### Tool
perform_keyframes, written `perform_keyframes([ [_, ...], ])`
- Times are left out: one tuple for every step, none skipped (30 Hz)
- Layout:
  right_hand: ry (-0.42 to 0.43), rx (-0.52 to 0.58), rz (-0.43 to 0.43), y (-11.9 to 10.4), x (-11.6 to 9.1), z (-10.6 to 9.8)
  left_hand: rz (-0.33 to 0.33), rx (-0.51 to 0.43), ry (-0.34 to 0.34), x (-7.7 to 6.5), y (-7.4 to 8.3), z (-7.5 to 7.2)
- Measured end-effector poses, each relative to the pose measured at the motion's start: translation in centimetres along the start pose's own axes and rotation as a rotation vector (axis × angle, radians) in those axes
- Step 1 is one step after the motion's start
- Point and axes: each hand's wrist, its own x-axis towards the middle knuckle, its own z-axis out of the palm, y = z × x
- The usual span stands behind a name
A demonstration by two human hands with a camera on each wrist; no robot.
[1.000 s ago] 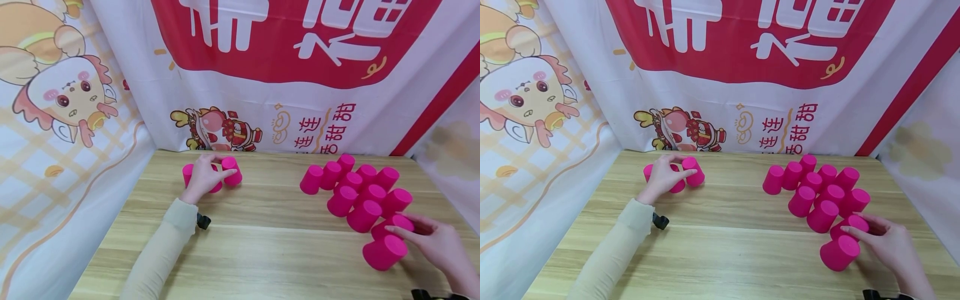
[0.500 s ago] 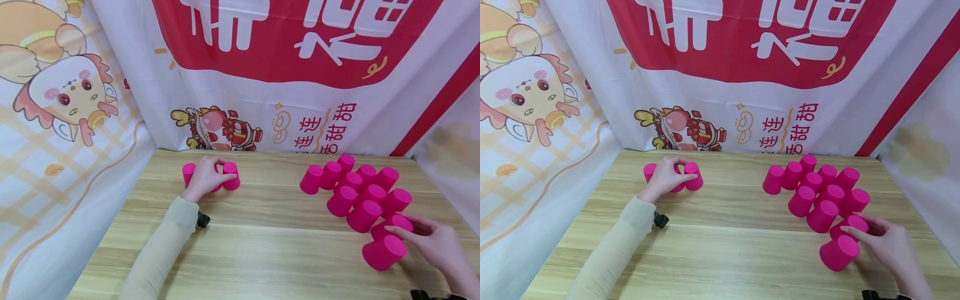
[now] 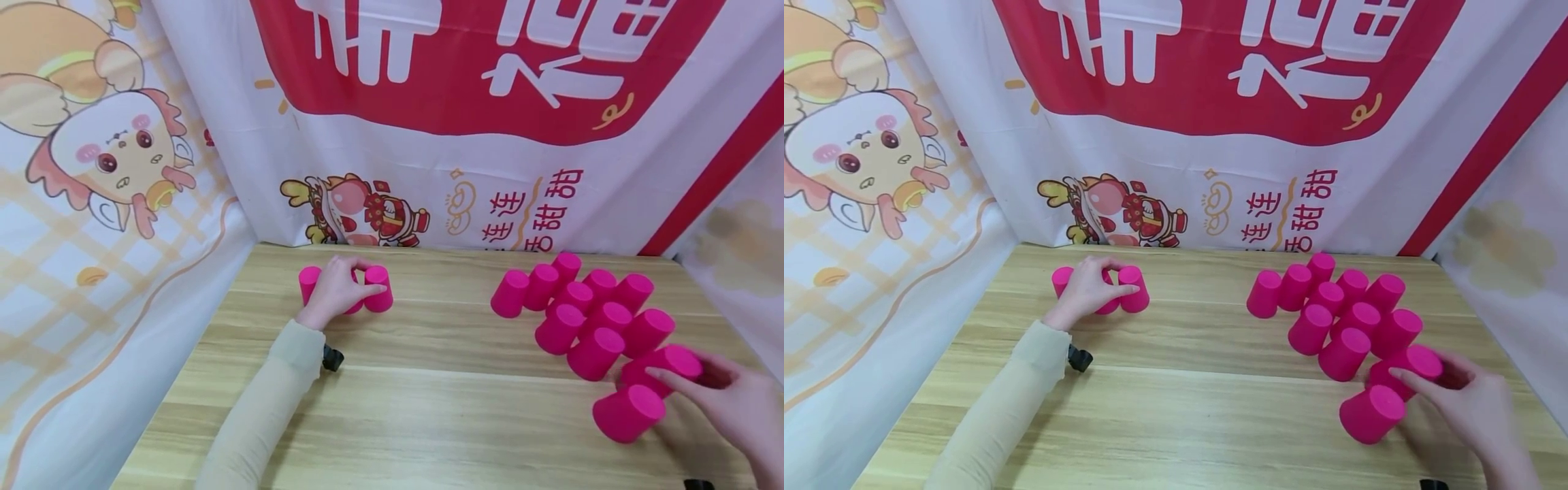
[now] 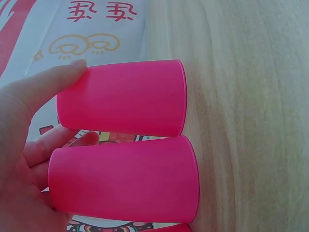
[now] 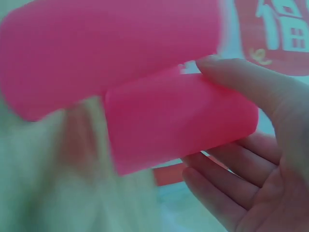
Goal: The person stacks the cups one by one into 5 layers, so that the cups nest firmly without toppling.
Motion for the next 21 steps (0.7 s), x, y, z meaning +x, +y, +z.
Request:
perform_keyframes([
  [0.029,0.037,0.004,-0.4,-0.1,-0.3,0.000,0.000,0.000,0.0,0.0,0.0],
  [0.059,0.093,-0.011,-0.7,-0.3,-0.6,0.000,0.000,0.001,-0.1,0.0,-0.1],
  [0.092,0.151,-0.024,-1.2,-0.5,-0.9,0.000,0.000,0.001,-0.1,0.1,-0.1],
  [0.118,0.188,-0.042,-1.7,-0.7,-1.1,0.000,0.002,0.001,-0.1,0.1,-0.1],
  [0.148,0.221,-0.066,-2.4,-0.9,-1.4,0.002,0.005,0.002,-0.1,0.1,-0.1],
  [0.187,0.220,-0.091,-3.1,-1.1,-1.6,0.001,0.008,0.001,-0.1,0.1,-0.1],
  [0.225,0.218,-0.110,-3.9,-1.3,-1.7,0.001,0.011,0.000,-0.2,0.1,-0.1],
  [0.238,0.196,-0.145,-4.7,-1.5,-2.0,0.000,0.012,-0.004,-0.1,0.1,-0.1],
  [0.268,0.185,-0.160,-5.6,-1.7,-2.1,-0.001,0.014,-0.004,-0.1,0.1,-0.1],
  [0.293,0.168,-0.176,-6.5,-2.0,-2.2,-0.002,0.015,-0.005,-0.1,0.1,-0.1],
  [0.323,0.172,-0.185,-7.4,-2.2,-2.1,-0.002,0.016,-0.006,-0.1,0.2,-0.1],
  [0.346,0.174,-0.194,-8.2,-2.5,-2.0,-0.002,0.019,-0.006,-0.1,0.2,-0.1],
  [0.358,0.193,-0.192,-9.0,-2.8,-1.9,0.000,0.018,-0.007,-0.1,0.2,-0.1],
  [0.365,0.205,-0.193,-9.7,-3.0,-1.7,0.001,0.017,-0.009,-0.1,0.2,-0.1],
  [0.381,0.236,-0.189,-10.4,-3.3,-1.4,0.002,0.017,-0.007,0.0,0.2,-0.1],
  [0.373,0.239,-0.198,-11.0,-3.6,-1.1,0.002,0.015,-0.010,0.0,0.2,-0.1],
  [0.360,0.238,-0.196,-11.6,-3.9,-0.9,0.002,0.014,-0.012,0.0,0.2,-0.1],
  [0.332,0.224,-0.189,-12.1,-4.1,-0.6,0.002,0.014,-0.013,0.0,0.2,-0.1],
  [0.315,0.204,-0.202,-12.5,-4.2,-0.3,0.001,0.014,-0.014,0.0,0.2,-0.1],
  [0.296,0.171,-0.219,-12.9,-4.3,0.1,0.002,0.014,-0.015,0.0,0.3,-0.1],
  [0.288,0.145,-0.241,-13.2,-4.3,0.6,0.004,0.014,-0.015,0.0,0.3,-0.1],
])
